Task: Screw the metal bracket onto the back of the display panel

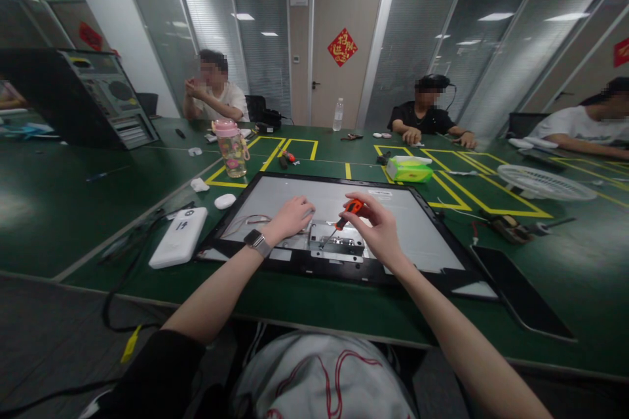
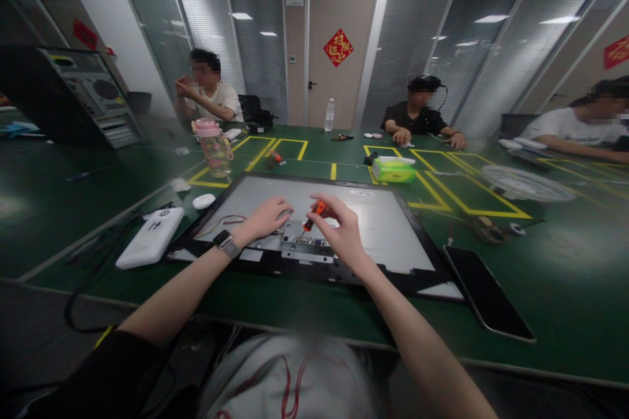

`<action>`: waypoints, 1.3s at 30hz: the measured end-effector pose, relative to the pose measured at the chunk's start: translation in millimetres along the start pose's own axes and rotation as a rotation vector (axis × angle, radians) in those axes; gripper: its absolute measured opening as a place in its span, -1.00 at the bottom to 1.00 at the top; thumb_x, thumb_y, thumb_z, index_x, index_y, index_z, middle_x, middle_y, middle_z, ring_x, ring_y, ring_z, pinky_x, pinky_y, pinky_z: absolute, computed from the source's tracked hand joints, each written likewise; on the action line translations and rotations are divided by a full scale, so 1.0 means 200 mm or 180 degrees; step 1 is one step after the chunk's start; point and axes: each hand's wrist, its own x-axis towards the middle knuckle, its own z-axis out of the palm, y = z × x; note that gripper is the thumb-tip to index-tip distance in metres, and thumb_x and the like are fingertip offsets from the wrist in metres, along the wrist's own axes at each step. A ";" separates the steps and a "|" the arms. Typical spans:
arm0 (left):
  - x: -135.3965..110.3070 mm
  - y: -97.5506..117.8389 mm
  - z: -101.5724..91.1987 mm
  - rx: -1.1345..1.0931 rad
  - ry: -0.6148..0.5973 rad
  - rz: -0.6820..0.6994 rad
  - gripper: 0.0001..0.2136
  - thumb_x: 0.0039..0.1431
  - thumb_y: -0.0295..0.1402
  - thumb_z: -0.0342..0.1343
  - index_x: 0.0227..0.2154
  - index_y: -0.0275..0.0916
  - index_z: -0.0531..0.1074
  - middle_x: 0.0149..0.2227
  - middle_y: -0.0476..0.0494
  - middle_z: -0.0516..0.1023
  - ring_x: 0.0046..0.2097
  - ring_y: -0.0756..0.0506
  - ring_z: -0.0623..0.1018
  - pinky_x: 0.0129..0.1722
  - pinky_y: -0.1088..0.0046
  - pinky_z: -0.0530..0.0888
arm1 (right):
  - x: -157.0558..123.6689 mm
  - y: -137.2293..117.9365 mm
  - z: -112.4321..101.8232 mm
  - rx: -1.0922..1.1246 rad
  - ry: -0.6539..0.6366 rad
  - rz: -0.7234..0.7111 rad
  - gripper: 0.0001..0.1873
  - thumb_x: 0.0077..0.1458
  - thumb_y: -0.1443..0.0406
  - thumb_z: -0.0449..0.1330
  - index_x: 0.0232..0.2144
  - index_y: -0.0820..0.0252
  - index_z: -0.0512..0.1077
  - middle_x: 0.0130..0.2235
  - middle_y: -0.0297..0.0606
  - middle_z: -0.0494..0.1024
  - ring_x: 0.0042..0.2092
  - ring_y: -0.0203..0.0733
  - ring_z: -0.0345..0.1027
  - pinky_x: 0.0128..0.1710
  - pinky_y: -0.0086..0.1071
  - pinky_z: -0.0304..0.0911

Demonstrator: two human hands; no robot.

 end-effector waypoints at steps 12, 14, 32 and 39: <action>0.00 0.01 -0.01 0.0019 -0.0049 -0.0007 -0.75 0.27 -0.38 -0.03 -0.07 -0.28 0.46 -0.13 -0.23 0.44 -0.07 -0.16 0.43 -0.02 0.28 0.37 | 0.01 0.02 -0.01 -0.0810 0.0033 -0.0570 -0.66 0.16 0.29 0.17 0.01 0.08 0.38 -0.28 -0.25 0.49 -0.29 -0.21 0.38 -0.24 -0.28 0.36; 0.00 0.01 -0.01 0.0023 -0.0054 -0.0014 -0.75 0.27 -0.38 -0.03 -0.07 -0.27 0.45 -0.13 -0.22 0.44 -0.08 -0.16 0.42 -0.02 0.29 0.37 | 0.01 0.01 -0.02 -0.0887 0.0033 -0.0663 -0.69 0.15 0.28 0.19 -0.03 0.08 0.41 -0.32 -0.27 0.48 -0.31 -0.21 0.37 -0.26 -0.28 0.34; 0.00 0.00 0.00 -0.0002 -0.0007 0.0003 -0.75 0.28 -0.38 -0.05 -0.08 -0.27 0.46 -0.14 -0.23 0.43 -0.08 -0.16 0.42 -0.03 0.28 0.38 | 0.02 0.02 -0.02 0.0194 -0.0449 0.0002 -0.62 0.24 0.29 0.06 0.10 0.06 0.26 0.01 -0.10 0.46 -0.03 -0.12 0.45 0.03 -0.13 0.35; 0.00 0.00 0.00 0.0079 -0.0011 0.0021 -0.76 0.28 -0.37 -0.04 -0.09 -0.26 0.47 -0.15 -0.22 0.44 -0.09 -0.15 0.43 -0.05 0.30 0.38 | 0.03 -0.01 -0.05 -0.0621 -0.0142 -0.0424 -0.66 0.10 0.25 0.24 -0.04 0.06 0.42 -0.22 -0.22 0.49 -0.18 -0.13 0.40 -0.09 -0.15 0.35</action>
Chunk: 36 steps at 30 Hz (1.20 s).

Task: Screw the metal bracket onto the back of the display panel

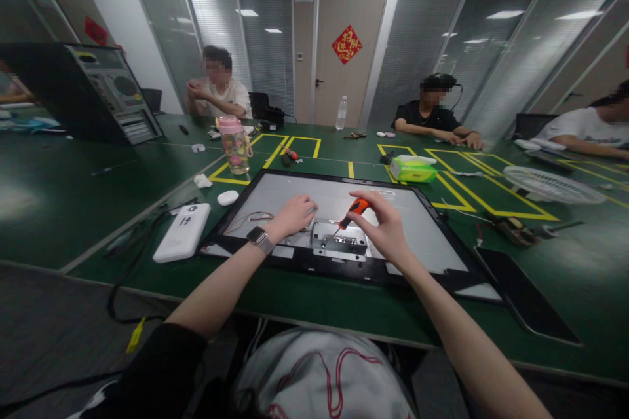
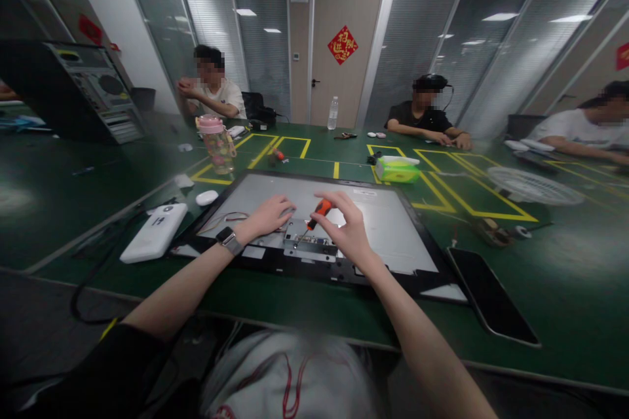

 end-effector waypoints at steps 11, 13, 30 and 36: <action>0.00 0.00 -0.01 -0.0101 0.0003 -0.0027 -0.76 0.28 -0.37 -0.05 -0.09 -0.26 0.46 -0.14 -0.22 0.44 -0.08 -0.16 0.43 -0.03 0.27 0.38 | 0.00 0.00 0.01 0.0041 0.0159 0.0021 -0.69 0.14 0.26 0.20 -0.04 0.02 0.46 -0.24 -0.23 0.48 -0.22 -0.17 0.37 -0.14 -0.21 0.34; 0.00 0.00 0.00 -0.0115 0.0025 -0.0033 -0.76 0.28 -0.37 -0.04 -0.09 -0.25 0.46 -0.14 -0.22 0.44 -0.08 -0.16 0.43 -0.03 0.27 0.38 | 0.00 0.00 0.00 0.0083 0.0168 -0.0005 -0.73 0.12 0.25 0.23 -0.09 0.02 0.50 -0.25 -0.23 0.47 -0.23 -0.16 0.36 -0.16 -0.21 0.33; 0.00 0.00 0.00 -0.0075 0.0009 -0.0021 -0.76 0.27 -0.38 -0.05 -0.09 -0.25 0.46 -0.13 -0.22 0.43 -0.08 -0.15 0.42 -0.03 0.28 0.39 | 0.00 0.00 -0.02 0.1614 -0.0522 0.0714 -0.59 0.14 0.19 0.21 0.06 0.03 0.39 -0.01 -0.16 0.56 0.02 -0.06 0.45 0.06 -0.05 0.36; 0.00 0.00 0.00 -0.0042 -0.0001 -0.0029 -0.75 0.27 -0.38 -0.05 -0.08 -0.25 0.46 -0.14 -0.21 0.44 -0.08 -0.15 0.43 -0.03 0.29 0.39 | 0.00 -0.01 0.00 0.0744 -0.0116 0.0372 -0.64 0.08 0.25 0.26 -0.03 0.01 0.45 -0.15 -0.22 0.55 -0.15 -0.15 0.47 -0.09 -0.18 0.43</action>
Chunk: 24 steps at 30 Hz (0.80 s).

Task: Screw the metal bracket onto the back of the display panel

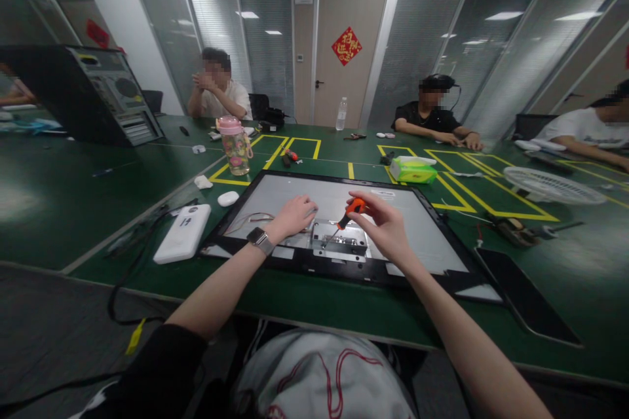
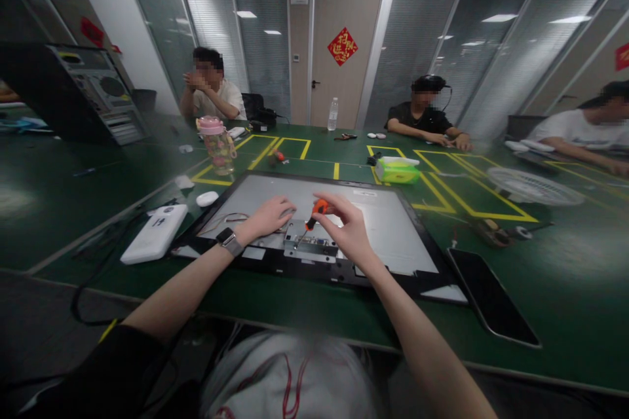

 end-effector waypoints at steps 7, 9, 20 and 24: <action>0.00 0.00 0.00 -0.0040 0.0006 0.0016 -0.75 0.27 -0.39 -0.04 -0.08 -0.26 0.46 -0.13 -0.22 0.44 -0.08 -0.16 0.42 -0.03 0.29 0.38 | -0.02 0.01 0.01 -0.0174 -0.0345 -0.0250 -0.51 0.19 0.34 0.09 0.17 0.01 0.24 0.00 -0.14 0.49 -0.06 -0.11 0.46 -0.03 -0.14 0.39; 0.00 0.00 0.00 -0.0020 0.0013 0.0021 -0.76 0.27 -0.38 -0.04 -0.09 -0.25 0.46 -0.13 -0.22 0.44 -0.08 -0.16 0.42 -0.03 0.29 0.38 | -0.02 0.02 0.02 -0.0261 -0.0348 -0.0302 -0.44 0.18 0.36 0.09 0.22 0.01 0.16 0.03 -0.11 0.47 -0.09 -0.13 0.47 -0.05 -0.16 0.40; 0.00 0.01 -0.01 0.0085 -0.0034 0.0000 -0.76 0.28 -0.38 -0.04 -0.08 -0.25 0.46 -0.14 -0.21 0.44 -0.09 -0.15 0.43 -0.05 0.30 0.38 | -0.02 0.02 0.02 -0.1122 -0.0124 -0.0840 -0.49 0.16 0.36 0.13 0.17 0.07 0.22 -0.13 -0.14 0.49 -0.18 -0.12 0.41 -0.14 -0.18 0.37; 0.00 0.00 0.00 0.0041 0.0001 0.0014 -0.76 0.28 -0.37 -0.04 -0.09 -0.25 0.47 -0.14 -0.21 0.43 -0.08 -0.15 0.42 -0.04 0.32 0.38 | -0.02 0.03 0.03 -0.0833 -0.0259 -0.0820 -0.43 0.18 0.41 0.07 0.22 0.06 0.13 0.04 -0.08 0.44 -0.05 -0.10 0.42 -0.04 -0.16 0.37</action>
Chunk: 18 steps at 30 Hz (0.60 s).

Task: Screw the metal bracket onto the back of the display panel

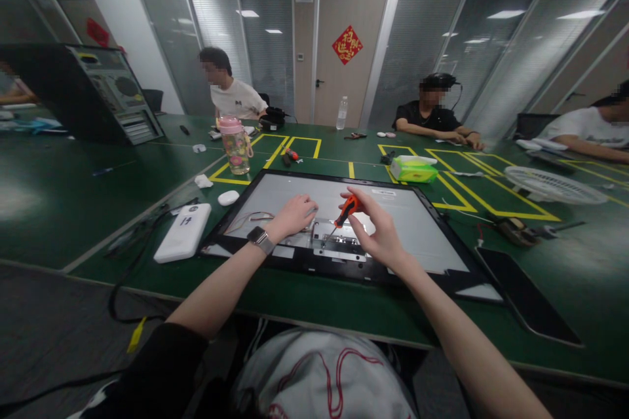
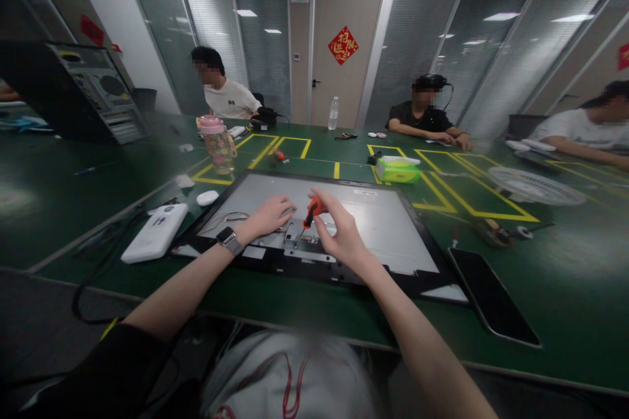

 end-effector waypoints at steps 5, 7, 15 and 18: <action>0.00 0.01 -0.01 -0.0051 -0.0012 -0.0029 -0.76 0.27 -0.39 -0.03 -0.09 -0.25 0.47 -0.14 -0.21 0.44 -0.08 -0.14 0.42 -0.04 0.32 0.38 | 0.01 0.00 -0.01 -0.0374 0.0271 -0.0049 -0.54 0.13 0.35 0.19 0.09 0.05 0.30 -0.19 -0.18 0.50 -0.25 -0.17 0.41 -0.22 -0.25 0.39; 0.00 0.01 -0.01 -0.0028 -0.0028 -0.0030 -0.76 0.27 -0.39 -0.03 -0.09 -0.26 0.47 -0.13 -0.21 0.44 -0.08 -0.14 0.42 -0.04 0.32 0.38 | 0.01 0.00 -0.02 -0.0539 0.0338 -0.0088 -0.57 0.11 0.31 0.23 0.05 0.06 0.33 -0.22 -0.19 0.49 -0.29 -0.17 0.39 -0.25 -0.25 0.38; 0.00 0.00 0.00 0.0018 -0.0004 -0.0023 -0.76 0.28 -0.38 -0.04 -0.08 -0.25 0.46 -0.13 -0.21 0.44 -0.08 -0.14 0.43 -0.04 0.33 0.38 | 0.01 -0.01 -0.02 -0.0323 0.0153 -0.0163 -0.53 0.23 0.40 0.03 0.17 0.08 0.21 -0.03 -0.08 0.48 -0.06 -0.10 0.40 -0.04 -0.14 0.33; 0.00 0.00 0.00 0.0019 0.0002 -0.0014 -0.76 0.27 -0.38 -0.03 -0.08 -0.25 0.46 -0.14 -0.21 0.44 -0.08 -0.14 0.43 -0.04 0.32 0.38 | 0.01 -0.02 -0.02 -0.0512 0.0368 -0.0196 -0.60 0.18 0.38 0.13 0.07 0.08 0.32 -0.20 -0.16 0.50 -0.20 -0.14 0.41 -0.16 -0.22 0.36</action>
